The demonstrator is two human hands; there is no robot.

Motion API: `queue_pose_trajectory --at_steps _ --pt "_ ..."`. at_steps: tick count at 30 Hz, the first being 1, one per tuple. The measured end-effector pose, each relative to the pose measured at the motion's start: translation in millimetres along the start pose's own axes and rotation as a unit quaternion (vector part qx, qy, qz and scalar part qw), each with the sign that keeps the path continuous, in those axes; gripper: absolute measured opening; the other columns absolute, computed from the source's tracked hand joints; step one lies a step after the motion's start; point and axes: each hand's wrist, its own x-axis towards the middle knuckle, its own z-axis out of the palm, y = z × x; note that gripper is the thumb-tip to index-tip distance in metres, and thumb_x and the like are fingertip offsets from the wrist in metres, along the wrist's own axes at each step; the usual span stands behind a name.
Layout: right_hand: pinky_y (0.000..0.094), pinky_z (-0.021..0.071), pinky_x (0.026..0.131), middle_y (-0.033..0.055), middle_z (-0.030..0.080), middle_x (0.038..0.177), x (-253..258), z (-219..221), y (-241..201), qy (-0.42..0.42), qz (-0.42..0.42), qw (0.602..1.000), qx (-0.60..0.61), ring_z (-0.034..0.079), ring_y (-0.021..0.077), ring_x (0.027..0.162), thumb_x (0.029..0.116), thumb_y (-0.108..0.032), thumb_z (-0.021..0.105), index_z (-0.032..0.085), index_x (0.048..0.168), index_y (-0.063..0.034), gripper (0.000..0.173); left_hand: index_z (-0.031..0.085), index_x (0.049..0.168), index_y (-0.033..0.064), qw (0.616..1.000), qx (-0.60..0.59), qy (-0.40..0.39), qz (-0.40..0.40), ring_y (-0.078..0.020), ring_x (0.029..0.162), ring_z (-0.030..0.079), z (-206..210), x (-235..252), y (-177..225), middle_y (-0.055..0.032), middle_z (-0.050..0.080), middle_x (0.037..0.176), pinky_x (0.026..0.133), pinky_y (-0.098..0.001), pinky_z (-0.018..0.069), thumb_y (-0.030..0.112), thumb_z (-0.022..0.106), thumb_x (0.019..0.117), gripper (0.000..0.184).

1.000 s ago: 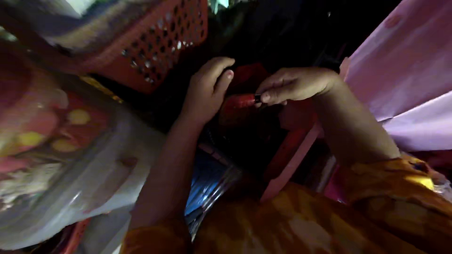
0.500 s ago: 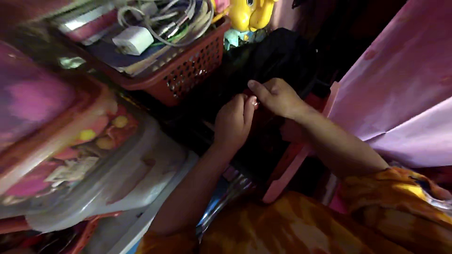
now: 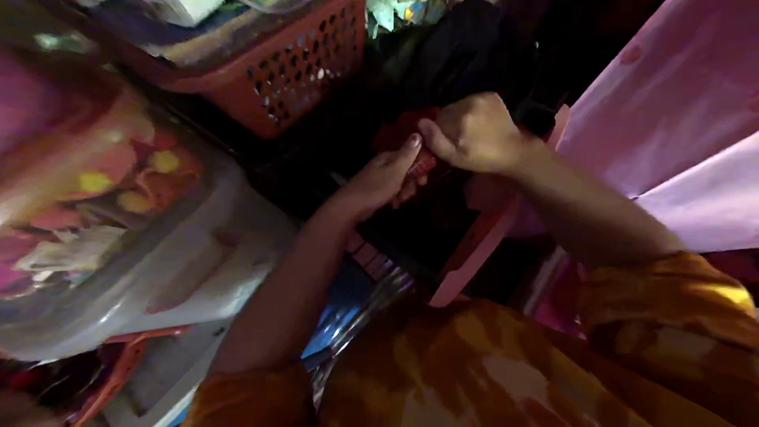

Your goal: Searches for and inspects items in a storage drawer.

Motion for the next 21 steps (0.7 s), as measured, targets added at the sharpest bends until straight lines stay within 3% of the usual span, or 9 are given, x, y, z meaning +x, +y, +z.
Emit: queue_pose_trajectory --at_steps 2,3,5,8,10,11,13,17,21 --pt "0.0581 0.0481 0.070 0.0179 0.063 0.076 2 -24 4 -0.264 0.121 0.953 0.087 0.065 0.0355 0.077 0.1118 -0.043 0.034 0.063 0.079 0.0030 0.063 0.063 0.128 -0.0020 0.986 0.149 -0.069 -0.010 -0.0272 0.095 0.068 -7 -3 0 -0.0182 0.069 0.104 0.088 -0.0468 0.0548 0.041 0.026 0.1130 0.059" --pt "0.0582 0.0490 0.075 0.0175 0.065 0.083 2 -27 5 -0.363 0.164 0.909 0.122 0.065 0.0335 0.082 0.1123 -0.045 0.036 0.067 0.090 0.0029 0.062 0.064 0.129 -0.0039 0.971 0.215 -0.101 0.000 -0.0354 0.112 0.066 -9 0 -3 -0.0237 0.068 0.118 0.099 -0.0568 0.0492 0.040 0.034 0.1124 0.055" --pt "0.0585 0.0497 0.086 0.0198 0.068 0.099 -7 -19 -1 -0.504 0.189 0.826 0.166 0.065 0.0337 0.094 0.1120 -0.038 0.044 0.070 0.108 0.0022 0.048 0.067 0.123 -0.0029 0.930 0.339 -0.141 0.031 -0.0385 0.123 0.061 -7 13 -17 -0.0232 0.065 0.127 0.106 -0.0599 0.0441 0.033 0.043 0.1113 0.044" --pt "0.0605 0.0441 0.104 0.0213 0.067 0.127 -19 3 -12 -0.621 0.118 0.756 0.170 0.061 0.0376 0.122 0.1101 -0.031 0.052 0.066 0.132 -0.0036 0.038 0.066 0.129 0.0000 0.901 0.414 -0.123 0.022 -0.0430 0.134 0.051 0 21 -20 -0.0228 0.057 0.140 0.109 -0.0636 0.0405 0.018 0.057 0.1059 0.031" --pt "0.0583 0.0420 0.109 0.0203 0.064 0.136 -17 8 -8 -0.641 0.127 0.735 0.183 0.059 0.0368 0.128 0.1100 -0.024 0.052 0.062 0.142 -0.0078 0.037 0.065 0.132 0.0010 0.902 0.422 -0.089 0.003 -0.0471 0.136 0.047 5 20 -16 -0.0238 0.052 0.144 0.107 -0.0671 0.0395 0.008 0.063 0.1007 0.032" --pt "0.0531 0.0451 0.107 0.0184 0.065 0.134 -15 12 1 -0.628 0.142 0.738 0.201 0.061 0.0328 0.124 0.1096 -0.019 0.053 0.062 0.140 -0.0079 0.034 0.064 0.133 0.0008 0.904 0.423 -0.064 0.000 -0.0489 0.136 0.046 6 20 -15 -0.0252 0.049 0.145 0.106 -0.0677 0.0398 0.005 0.065 0.0988 0.034" --pt "0.0495 0.0489 0.102 0.0198 0.068 0.125 -8 20 24 -0.602 0.142 0.760 0.200 0.065 0.0317 0.114 0.1073 -0.007 0.054 0.066 0.133 -0.0017 0.028 0.064 0.132 0.0011 0.902 0.432 0.010 0.015 -0.0524 0.134 0.045 3 20 -15 -0.0280 0.047 0.146 0.103 -0.0699 0.0407 0.004 0.062 0.0991 0.033" --pt "0.0470 0.0535 0.088 0.0185 0.069 0.110 1 34 38 -0.583 0.112 0.789 0.161 0.066 0.0295 0.096 0.1050 -0.003 0.057 0.070 0.121 0.0007 0.021 0.067 0.130 0.0047 0.903 0.416 0.107 0.010 -0.0551 0.134 0.042 -3 20 -13 -0.0283 0.049 0.144 0.100 -0.0752 0.0344 0.000 0.060 0.0977 0.034" --pt "0.0518 0.0485 0.101 0.0239 0.068 0.117 -4 44 32 -0.551 0.105 0.815 0.147 0.065 0.0365 0.110 0.1027 0.002 0.057 0.069 0.121 0.0055 0.023 0.063 0.137 0.0123 0.912 0.385 0.135 -0.043 -0.0550 0.141 0.034 -3 19 -10 -0.0280 0.035 0.157 0.102 -0.0744 0.0338 0.001 0.061 0.0963 0.042"
